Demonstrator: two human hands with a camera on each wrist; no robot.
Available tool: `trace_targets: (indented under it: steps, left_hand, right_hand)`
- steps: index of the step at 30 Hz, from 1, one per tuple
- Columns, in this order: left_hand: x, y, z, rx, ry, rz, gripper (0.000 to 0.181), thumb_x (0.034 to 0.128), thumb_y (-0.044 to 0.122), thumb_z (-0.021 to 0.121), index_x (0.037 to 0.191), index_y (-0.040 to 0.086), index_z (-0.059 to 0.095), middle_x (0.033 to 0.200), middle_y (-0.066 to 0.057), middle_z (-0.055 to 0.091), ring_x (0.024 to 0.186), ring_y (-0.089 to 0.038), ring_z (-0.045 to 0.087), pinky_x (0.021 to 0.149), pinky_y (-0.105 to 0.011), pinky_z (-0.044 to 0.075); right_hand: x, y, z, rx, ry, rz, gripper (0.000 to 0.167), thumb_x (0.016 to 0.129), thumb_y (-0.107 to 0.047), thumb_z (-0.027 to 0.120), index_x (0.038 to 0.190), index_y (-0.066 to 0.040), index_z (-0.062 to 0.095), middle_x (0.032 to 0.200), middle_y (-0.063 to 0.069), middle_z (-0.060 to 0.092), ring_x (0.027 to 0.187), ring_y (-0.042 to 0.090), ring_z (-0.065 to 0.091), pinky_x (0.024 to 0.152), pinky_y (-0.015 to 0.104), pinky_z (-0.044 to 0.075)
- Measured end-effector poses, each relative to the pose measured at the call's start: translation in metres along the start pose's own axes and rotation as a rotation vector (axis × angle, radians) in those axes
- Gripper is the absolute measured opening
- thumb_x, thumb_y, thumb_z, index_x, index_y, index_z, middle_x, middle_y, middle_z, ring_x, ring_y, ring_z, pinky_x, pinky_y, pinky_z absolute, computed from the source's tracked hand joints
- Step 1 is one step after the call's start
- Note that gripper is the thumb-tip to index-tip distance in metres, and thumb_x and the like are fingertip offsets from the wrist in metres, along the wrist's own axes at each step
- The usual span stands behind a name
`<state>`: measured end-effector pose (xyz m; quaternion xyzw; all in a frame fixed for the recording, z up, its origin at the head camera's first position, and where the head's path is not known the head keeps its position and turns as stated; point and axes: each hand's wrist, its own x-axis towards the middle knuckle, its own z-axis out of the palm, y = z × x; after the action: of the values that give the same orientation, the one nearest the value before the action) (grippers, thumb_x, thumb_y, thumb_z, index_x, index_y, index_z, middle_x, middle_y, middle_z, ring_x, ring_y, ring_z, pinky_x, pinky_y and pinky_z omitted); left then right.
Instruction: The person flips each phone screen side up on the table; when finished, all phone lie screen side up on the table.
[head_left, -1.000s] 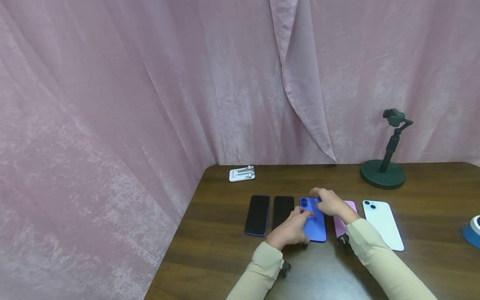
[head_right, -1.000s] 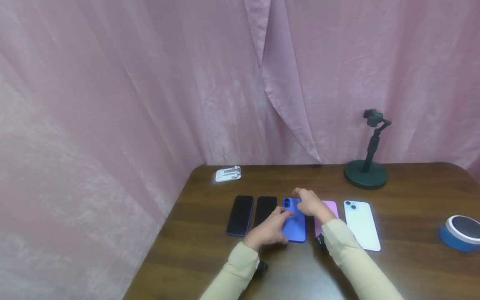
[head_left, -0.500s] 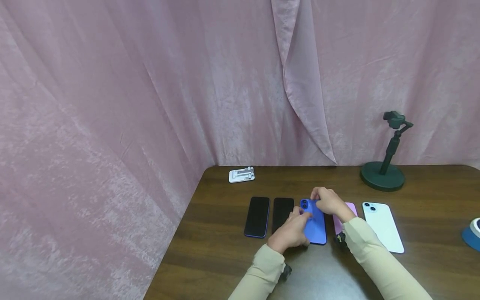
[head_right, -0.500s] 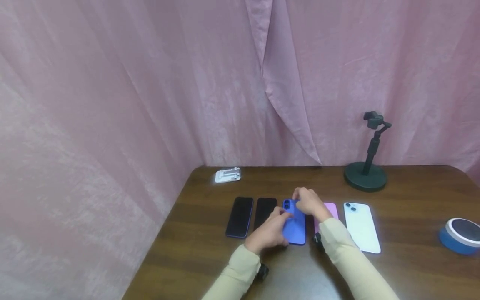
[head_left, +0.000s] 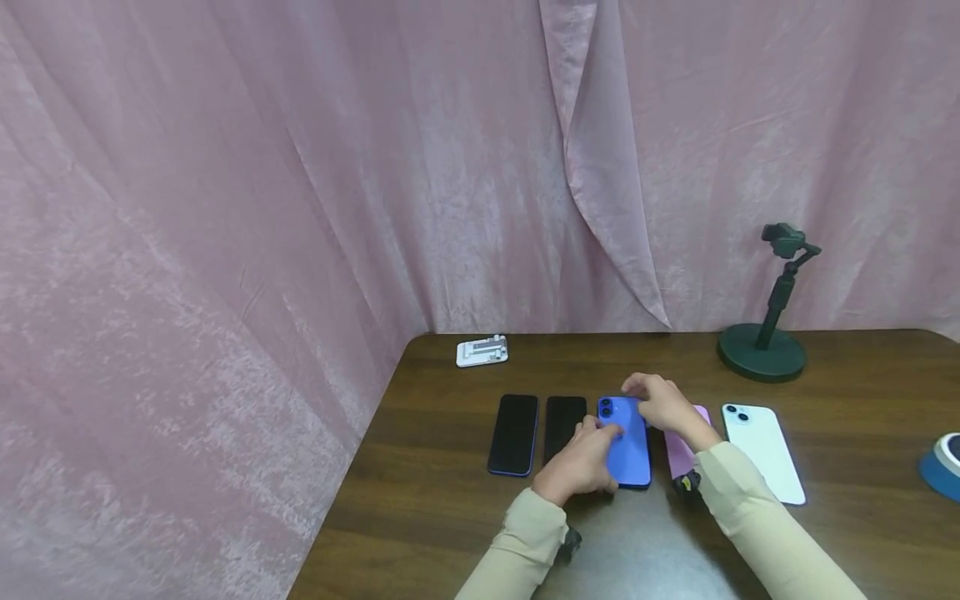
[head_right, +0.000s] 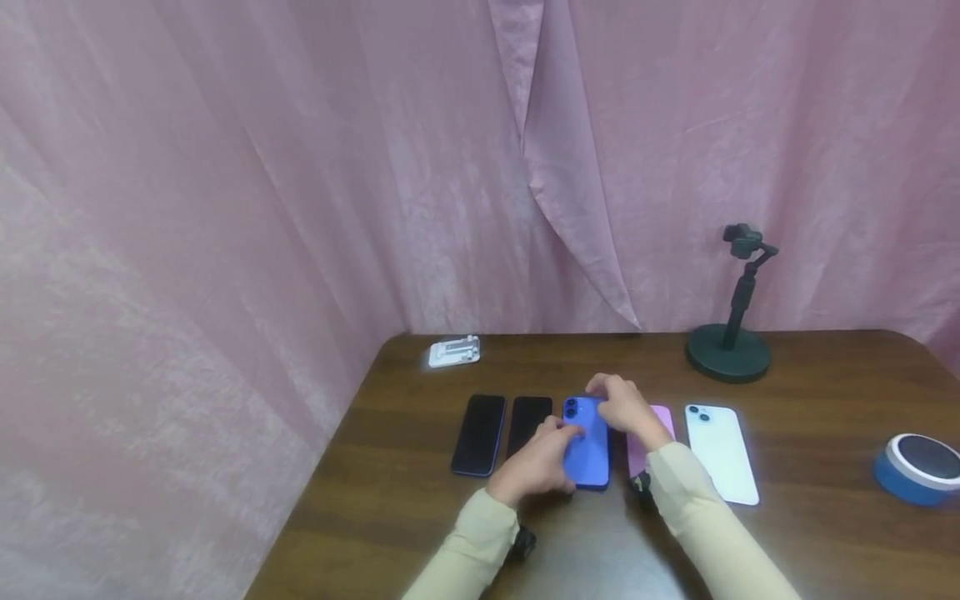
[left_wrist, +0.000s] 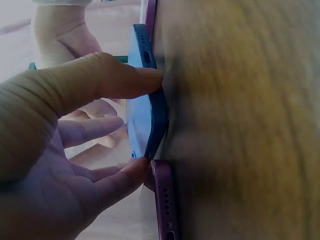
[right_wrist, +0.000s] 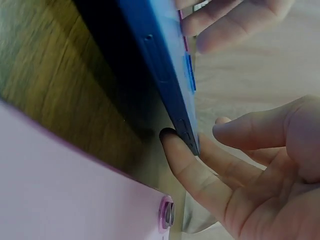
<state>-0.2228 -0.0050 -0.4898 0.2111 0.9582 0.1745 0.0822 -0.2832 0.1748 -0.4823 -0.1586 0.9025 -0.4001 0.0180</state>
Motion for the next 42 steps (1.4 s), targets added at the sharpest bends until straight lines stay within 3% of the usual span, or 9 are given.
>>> trace_targets:
  steps: [5, 17, 23, 28, 34, 42]
  left_hand:
    - [0.002, -0.002, 0.002, -0.035, -0.013, 0.005, 0.078, 0.0664, 0.019, 0.096, 0.136, 0.021, 0.06, 0.132, -0.007, 0.052, 0.11, -0.015, 0.05, 0.084, -0.026, 0.05]
    - [0.004, 0.005, 0.0, -0.036, -0.024, 0.036, 0.091, 0.0682, 0.021, 0.095, 0.148, 0.019, 0.05, 0.13, -0.003, 0.056, 0.11, -0.011, 0.052, 0.086, -0.025, 0.049]
    - [0.006, 0.008, 0.0, -0.043, -0.037, 0.046, 0.1, 0.07, 0.028, 0.095, 0.154, 0.02, 0.041, 0.133, -0.005, 0.055, 0.113, -0.013, 0.052, 0.087, -0.027, 0.05]
    - [0.006, 0.009, -0.002, -0.096, -0.047, 0.06, 0.102, 0.0724, 0.042, 0.092, 0.156, 0.021, 0.036, 0.137, -0.006, 0.054, 0.115, -0.015, 0.054, 0.089, -0.031, 0.051]
    - [0.008, 0.008, -0.003, -0.217, -0.066, 0.09, 0.097, 0.0816, 0.054, 0.08, 0.159, 0.019, 0.032, 0.143, -0.009, 0.051, 0.121, -0.017, 0.053, 0.093, -0.032, 0.049]
    - [0.009, 0.004, -0.001, -0.334, -0.063, 0.136, 0.093, 0.0874, 0.05, 0.076, 0.159, 0.011, 0.031, 0.144, -0.013, 0.054, 0.12, -0.015, 0.057, 0.094, -0.029, 0.049]
  right_hand:
    - [-0.007, -0.004, -0.006, 0.095, -0.02, 0.041, 0.038, 0.082, 0.014, 0.052, 0.119, 0.014, 0.059, 0.117, 0.035, 0.062, 0.095, 0.039, 0.062, 0.062, 0.038, 0.057]
    - [-0.011, -0.008, -0.018, 0.106, -0.001, 0.033, 0.035, 0.088, 0.012, 0.055, 0.122, 0.015, 0.057, 0.116, 0.037, 0.062, 0.086, 0.033, 0.065, 0.062, 0.039, 0.057]
    - [-0.011, -0.01, -0.021, 0.122, -0.009, 0.045, 0.034, 0.089, 0.012, 0.054, 0.123, 0.015, 0.056, 0.12, 0.037, 0.061, 0.092, 0.036, 0.065, 0.065, 0.04, 0.058]
    - [-0.012, -0.014, -0.025, 0.13, -0.024, 0.045, 0.037, 0.087, 0.013, 0.057, 0.124, 0.015, 0.056, 0.12, 0.037, 0.06, 0.086, 0.031, 0.065, 0.065, 0.042, 0.058]
    - [-0.014, -0.018, -0.03, 0.104, -0.03, 0.047, 0.039, 0.086, 0.011, 0.06, 0.126, 0.012, 0.056, 0.122, 0.038, 0.059, 0.073, 0.024, 0.064, 0.062, 0.045, 0.057]
    - [-0.014, -0.021, -0.03, 0.113, -0.028, 0.032, 0.039, 0.086, 0.014, 0.06, 0.125, 0.012, 0.056, 0.123, 0.037, 0.059, 0.08, 0.031, 0.069, 0.065, 0.045, 0.058]
